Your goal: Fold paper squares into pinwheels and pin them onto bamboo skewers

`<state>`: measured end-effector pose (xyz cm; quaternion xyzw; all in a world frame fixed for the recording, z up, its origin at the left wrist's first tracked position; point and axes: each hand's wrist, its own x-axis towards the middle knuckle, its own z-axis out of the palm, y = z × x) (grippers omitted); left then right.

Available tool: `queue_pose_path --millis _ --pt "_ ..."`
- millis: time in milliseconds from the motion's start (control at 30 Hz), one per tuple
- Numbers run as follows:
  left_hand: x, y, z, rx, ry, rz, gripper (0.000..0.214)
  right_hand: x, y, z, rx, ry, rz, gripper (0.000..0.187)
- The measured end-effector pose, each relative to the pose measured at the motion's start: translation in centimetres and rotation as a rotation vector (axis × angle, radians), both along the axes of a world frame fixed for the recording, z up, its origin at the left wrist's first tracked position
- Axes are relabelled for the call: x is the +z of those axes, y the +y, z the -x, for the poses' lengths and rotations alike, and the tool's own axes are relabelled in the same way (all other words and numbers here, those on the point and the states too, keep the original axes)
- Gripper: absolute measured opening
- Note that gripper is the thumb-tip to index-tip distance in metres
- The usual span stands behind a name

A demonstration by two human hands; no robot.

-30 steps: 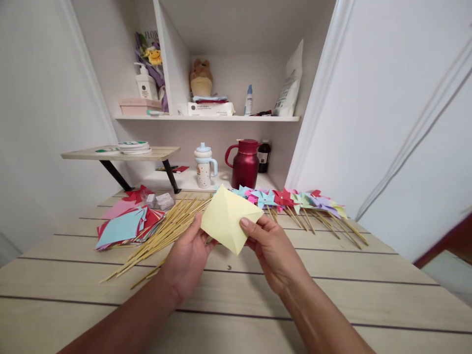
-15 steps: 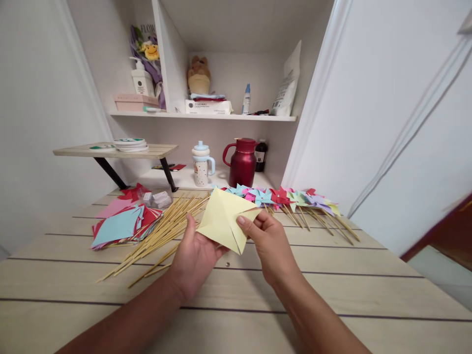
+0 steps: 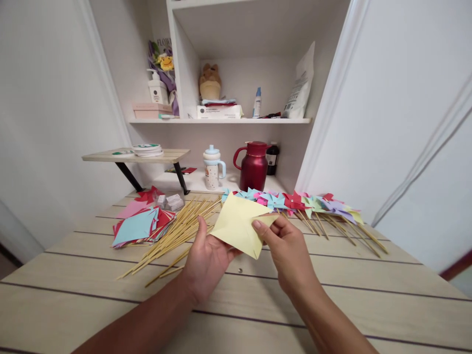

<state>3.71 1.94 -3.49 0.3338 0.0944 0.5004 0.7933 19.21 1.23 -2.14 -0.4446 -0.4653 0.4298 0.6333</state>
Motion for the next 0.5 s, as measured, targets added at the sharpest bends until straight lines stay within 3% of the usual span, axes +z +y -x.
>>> queue_pose_path --millis 267,500 --pt "0.03 -0.32 -0.2 0.031 0.024 -0.033 0.079 -0.33 0.06 0.18 0.011 0.006 0.013 0.027" --pt "0.25 -0.2 0.15 0.014 -0.026 0.031 0.079 0.09 0.03 -0.36 0.01 -0.079 -0.038 0.022"
